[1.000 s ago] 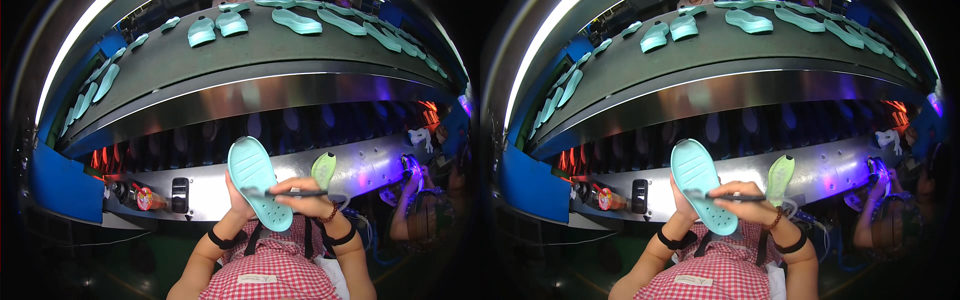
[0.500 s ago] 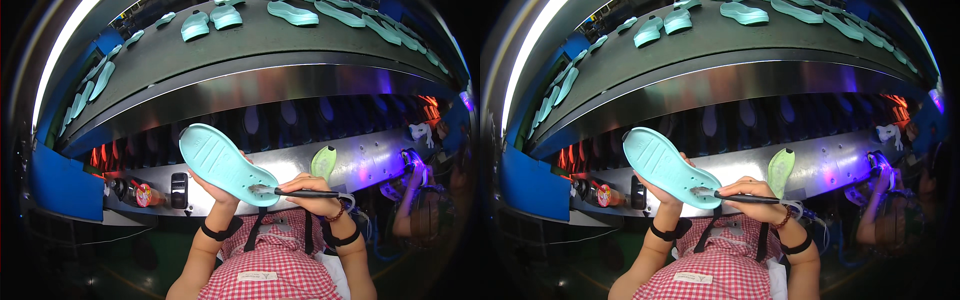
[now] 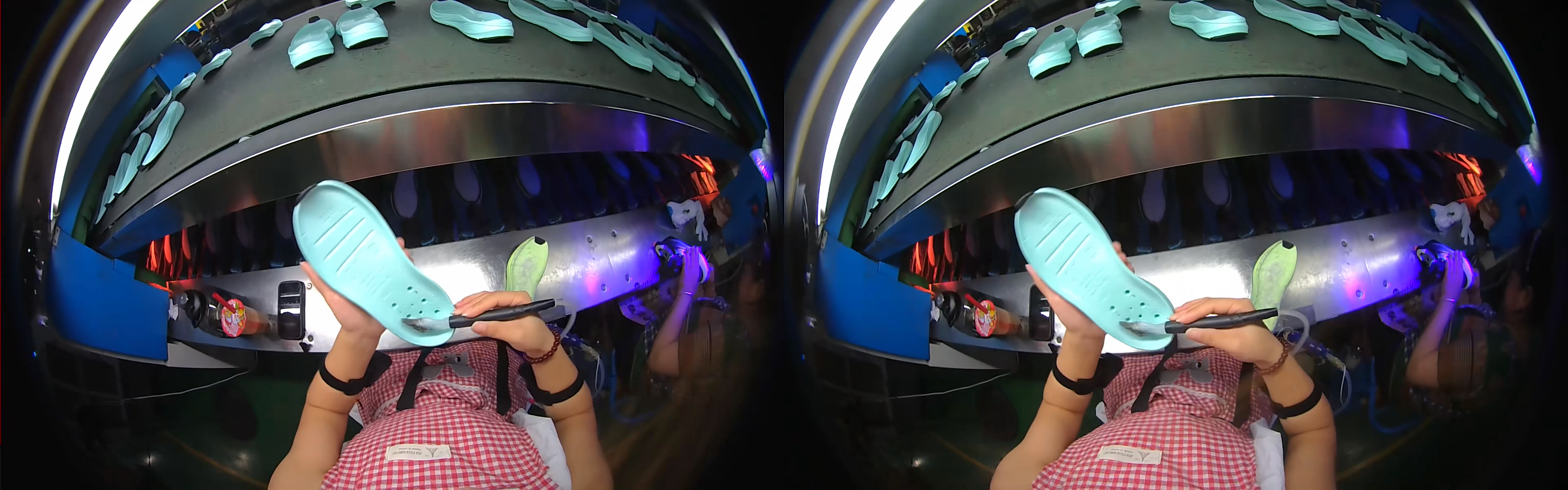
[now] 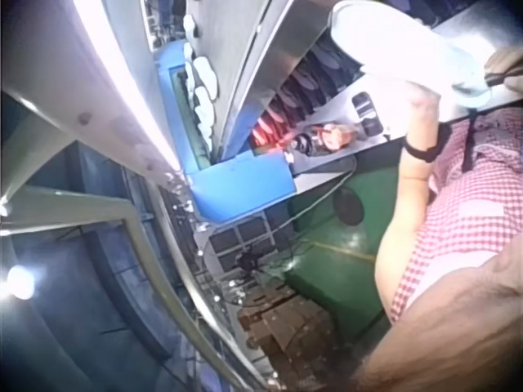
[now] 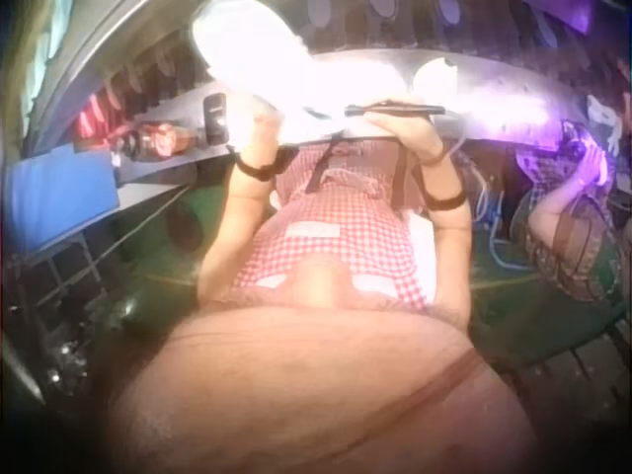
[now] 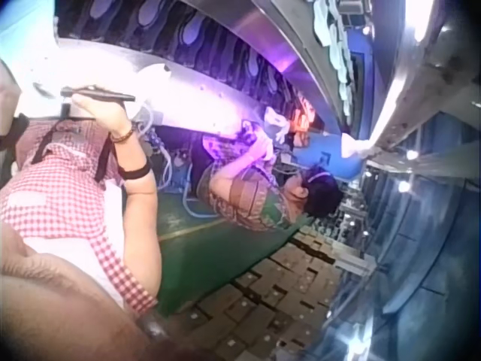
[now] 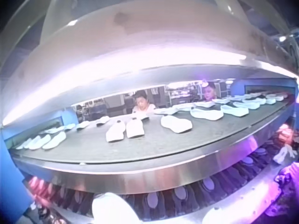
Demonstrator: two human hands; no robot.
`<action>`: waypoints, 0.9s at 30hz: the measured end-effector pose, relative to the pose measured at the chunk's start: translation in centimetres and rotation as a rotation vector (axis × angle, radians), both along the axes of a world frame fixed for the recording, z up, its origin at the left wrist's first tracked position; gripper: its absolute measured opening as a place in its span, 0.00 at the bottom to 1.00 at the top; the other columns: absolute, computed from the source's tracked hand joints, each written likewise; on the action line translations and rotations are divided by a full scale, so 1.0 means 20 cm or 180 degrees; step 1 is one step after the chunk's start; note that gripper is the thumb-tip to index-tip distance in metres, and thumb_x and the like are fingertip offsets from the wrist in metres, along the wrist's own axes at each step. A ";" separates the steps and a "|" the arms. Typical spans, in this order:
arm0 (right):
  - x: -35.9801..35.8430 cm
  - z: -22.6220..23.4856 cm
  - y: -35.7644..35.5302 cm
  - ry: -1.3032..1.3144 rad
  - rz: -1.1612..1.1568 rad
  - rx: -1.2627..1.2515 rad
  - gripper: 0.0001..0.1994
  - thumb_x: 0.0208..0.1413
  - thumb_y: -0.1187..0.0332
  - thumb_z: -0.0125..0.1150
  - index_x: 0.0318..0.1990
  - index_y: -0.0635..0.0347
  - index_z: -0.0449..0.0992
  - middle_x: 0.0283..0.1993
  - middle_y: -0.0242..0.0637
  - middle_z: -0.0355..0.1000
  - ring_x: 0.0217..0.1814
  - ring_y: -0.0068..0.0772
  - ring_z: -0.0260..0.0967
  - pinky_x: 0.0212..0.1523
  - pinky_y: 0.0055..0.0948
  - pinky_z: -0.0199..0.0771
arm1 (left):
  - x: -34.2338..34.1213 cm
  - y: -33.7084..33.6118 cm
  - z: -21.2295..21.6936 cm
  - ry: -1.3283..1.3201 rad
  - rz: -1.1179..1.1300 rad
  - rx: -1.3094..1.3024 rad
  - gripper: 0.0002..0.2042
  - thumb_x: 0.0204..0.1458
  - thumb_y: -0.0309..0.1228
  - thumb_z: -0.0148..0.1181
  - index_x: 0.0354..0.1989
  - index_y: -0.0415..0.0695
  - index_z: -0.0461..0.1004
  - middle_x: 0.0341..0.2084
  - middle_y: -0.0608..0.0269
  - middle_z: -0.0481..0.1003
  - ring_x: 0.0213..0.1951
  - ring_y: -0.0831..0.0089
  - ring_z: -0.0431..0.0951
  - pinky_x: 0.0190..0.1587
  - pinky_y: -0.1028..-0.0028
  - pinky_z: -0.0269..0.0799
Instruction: Applying adhesive or primer to the interior of shoe soles using a brush at a conveyor station.
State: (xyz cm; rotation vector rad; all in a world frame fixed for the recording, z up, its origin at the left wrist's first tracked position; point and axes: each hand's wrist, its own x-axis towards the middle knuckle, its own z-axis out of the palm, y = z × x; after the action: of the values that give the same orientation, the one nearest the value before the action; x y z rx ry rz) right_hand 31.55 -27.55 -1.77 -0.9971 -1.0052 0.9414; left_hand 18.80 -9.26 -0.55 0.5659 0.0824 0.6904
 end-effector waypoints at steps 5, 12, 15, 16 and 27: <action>-0.14 0.01 0.04 0.2176 -0.0157 0.0053 0.10 0.49 0.79 0.54 0.40 0.69 0.72 0.41 0.44 0.71 0.42 0.30 0.70 0.44 0.23 0.71 | -0.04 -0.28 -0.08 0.0370 -0.0093 -0.0292 0.37 0.49 0.60 0.35 0.58 0.39 0.53 0.46 0.44 0.66 0.45 0.52 0.70 0.48 0.56 0.66; -0.06 0.15 -0.03 -0.0637 0.0380 -0.0350 0.13 0.43 0.80 0.60 0.39 0.63 0.74 0.41 0.41 0.73 0.41 0.28 0.71 0.43 0.23 0.71 | -0.09 -0.09 -0.22 0.0341 -0.1284 -0.0090 0.30 0.51 0.50 0.40 0.55 0.37 0.58 0.46 0.46 0.67 0.43 0.55 0.72 0.46 0.59 0.68; -0.04 0.14 0.00 -0.1113 0.0054 -0.0141 0.12 0.43 0.80 0.60 0.38 0.62 0.75 0.41 0.43 0.72 0.43 0.33 0.71 0.44 0.26 0.72 | -0.07 -0.03 -0.18 0.0344 -0.1996 0.0114 0.27 0.53 0.44 0.41 0.56 0.36 0.55 0.47 0.50 0.67 0.45 0.63 0.71 0.48 0.66 0.67; -0.03 0.14 -0.01 -0.1342 0.0386 -0.0015 0.12 0.42 0.79 0.60 0.38 0.62 0.75 0.41 0.42 0.73 0.43 0.33 0.71 0.44 0.26 0.72 | -0.06 -0.02 -0.17 0.0381 -0.2172 -0.0001 0.26 0.53 0.42 0.41 0.55 0.35 0.56 0.45 0.49 0.68 0.44 0.64 0.72 0.48 0.67 0.67; 0.08 0.25 -0.07 -0.2657 0.1134 0.0192 0.13 0.42 0.77 0.58 0.39 0.58 0.75 0.43 0.39 0.72 0.43 0.35 0.71 0.43 0.28 0.71 | -0.11 -0.01 -0.12 0.1623 -0.2710 0.0193 0.28 0.52 0.41 0.47 0.57 0.35 0.54 0.50 0.47 0.63 0.49 0.63 0.68 0.49 0.67 0.67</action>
State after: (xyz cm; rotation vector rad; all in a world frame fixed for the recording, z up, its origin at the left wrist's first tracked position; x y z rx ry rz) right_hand 33.11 -29.05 3.14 -1.2091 -1.9456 0.7667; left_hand 16.69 -9.56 -2.91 0.7516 0.2762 -0.2894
